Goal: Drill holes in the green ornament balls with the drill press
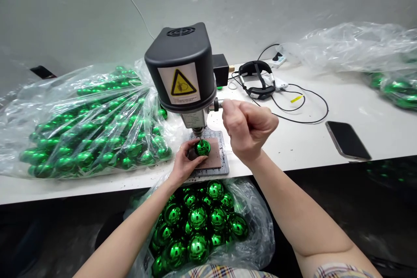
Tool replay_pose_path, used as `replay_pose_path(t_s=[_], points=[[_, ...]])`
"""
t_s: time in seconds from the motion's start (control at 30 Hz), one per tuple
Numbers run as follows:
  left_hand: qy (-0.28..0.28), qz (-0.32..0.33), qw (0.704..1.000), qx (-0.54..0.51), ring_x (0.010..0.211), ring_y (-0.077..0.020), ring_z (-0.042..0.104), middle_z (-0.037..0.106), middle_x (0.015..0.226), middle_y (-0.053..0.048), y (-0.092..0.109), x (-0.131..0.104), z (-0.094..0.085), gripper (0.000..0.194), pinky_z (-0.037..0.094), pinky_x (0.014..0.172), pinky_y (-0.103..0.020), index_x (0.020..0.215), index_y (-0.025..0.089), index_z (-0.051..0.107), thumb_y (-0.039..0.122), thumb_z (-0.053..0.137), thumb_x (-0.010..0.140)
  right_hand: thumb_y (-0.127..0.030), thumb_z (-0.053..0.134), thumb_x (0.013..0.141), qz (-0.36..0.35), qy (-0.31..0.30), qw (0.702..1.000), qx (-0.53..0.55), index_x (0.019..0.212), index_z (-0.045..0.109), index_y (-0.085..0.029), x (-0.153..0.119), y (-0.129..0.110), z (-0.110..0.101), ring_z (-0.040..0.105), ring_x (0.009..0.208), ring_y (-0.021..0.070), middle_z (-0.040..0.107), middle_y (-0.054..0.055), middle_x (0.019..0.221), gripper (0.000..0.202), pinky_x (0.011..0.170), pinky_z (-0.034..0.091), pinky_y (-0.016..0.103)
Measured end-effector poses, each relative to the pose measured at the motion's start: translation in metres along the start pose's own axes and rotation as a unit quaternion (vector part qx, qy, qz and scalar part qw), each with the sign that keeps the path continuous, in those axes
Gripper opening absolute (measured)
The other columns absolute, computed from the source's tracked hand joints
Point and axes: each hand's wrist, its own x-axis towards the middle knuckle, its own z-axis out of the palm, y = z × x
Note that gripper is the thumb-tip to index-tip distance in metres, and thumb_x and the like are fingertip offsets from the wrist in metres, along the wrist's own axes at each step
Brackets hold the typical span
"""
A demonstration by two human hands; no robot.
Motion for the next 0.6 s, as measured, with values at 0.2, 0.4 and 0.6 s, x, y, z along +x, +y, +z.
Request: replay_pose_path(t_s=[0.2,0.4,0.6], points=[[0.005,0.009,1.0,0.012,0.119,-0.0279,0.06,0.067,0.123,-0.01,0.001,0.0,0.0,0.054,0.046,0.106,-0.045,0.121,0.021,0.066,0.028,0.086,0.071,-0.004,0.058,0.082,-0.092,-0.049,0.995,-0.004,0.053,0.021,-0.017,-0.02,0.019,-0.017,0.024,0.041,0.004,0.023,-0.007,0.045,0.049,0.045,0.022,0.027],[0.007,-0.003,1.0,0.015,0.116,-0.0264,0.061,0.067,0.12,-0.01,0.004,-0.001,-0.002,0.054,0.046,0.104,-0.043,0.12,0.02,0.065,0.028,0.086,0.071,-0.006,0.058,0.082,-0.088,-0.049,0.995,0.004,0.051,0.021,-0.018,-0.014,0.008,-0.008,0.024,0.039,0.0042,0.024,-0.007,0.044,0.049,0.044,0.021,0.027],[0.031,-0.035,0.998,0.032,0.107,-0.0252,0.062,0.065,0.111,-0.01,0.016,0.001,0.001,0.05,0.048,0.098,-0.041,0.114,0.016,0.065,0.026,0.084,0.069,-0.023,0.062,0.087,0.188,0.047,0.98,-0.036,0.048,0.04,-0.021,0.058,0.007,0.022,0.032,0.033,0.0052,0.036,-0.008,0.039,0.044,0.036,0.024,0.024]])
